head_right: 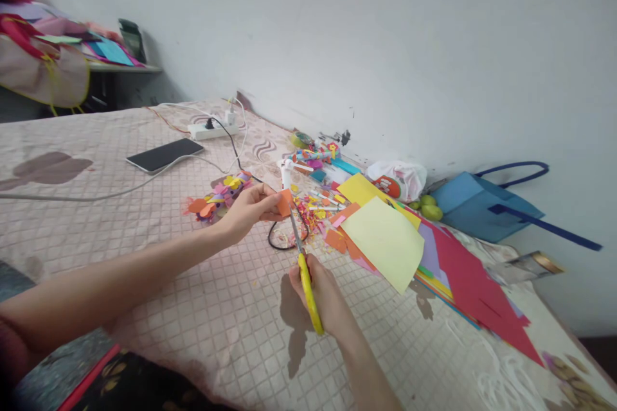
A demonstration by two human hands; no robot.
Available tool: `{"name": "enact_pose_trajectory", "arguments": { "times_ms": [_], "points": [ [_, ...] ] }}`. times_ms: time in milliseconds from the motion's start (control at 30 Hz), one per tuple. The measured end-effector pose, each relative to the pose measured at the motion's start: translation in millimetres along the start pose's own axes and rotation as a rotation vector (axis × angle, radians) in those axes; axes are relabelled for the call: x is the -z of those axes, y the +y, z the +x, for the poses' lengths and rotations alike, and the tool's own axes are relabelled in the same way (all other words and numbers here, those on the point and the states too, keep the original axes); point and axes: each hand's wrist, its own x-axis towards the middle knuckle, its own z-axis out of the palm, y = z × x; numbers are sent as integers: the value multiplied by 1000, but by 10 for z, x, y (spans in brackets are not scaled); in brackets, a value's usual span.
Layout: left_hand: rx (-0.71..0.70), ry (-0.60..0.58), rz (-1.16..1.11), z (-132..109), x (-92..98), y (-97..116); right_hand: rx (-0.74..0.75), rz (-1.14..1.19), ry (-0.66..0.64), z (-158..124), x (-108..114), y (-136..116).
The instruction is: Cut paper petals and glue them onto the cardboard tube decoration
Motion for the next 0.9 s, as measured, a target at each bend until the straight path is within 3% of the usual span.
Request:
{"name": "enact_pose_trajectory", "arguments": {
  "times_ms": [433,733,900],
  "points": [
    [9,13,18,2,-2,-12,-31,-5,8,8,-3,12],
    [4,19,8,-3,-5,12,-58,30,34,56,-51,258],
    [0,-10,-6,1,2,16,-69,68,-14,31,-23,174]
  ]
}}
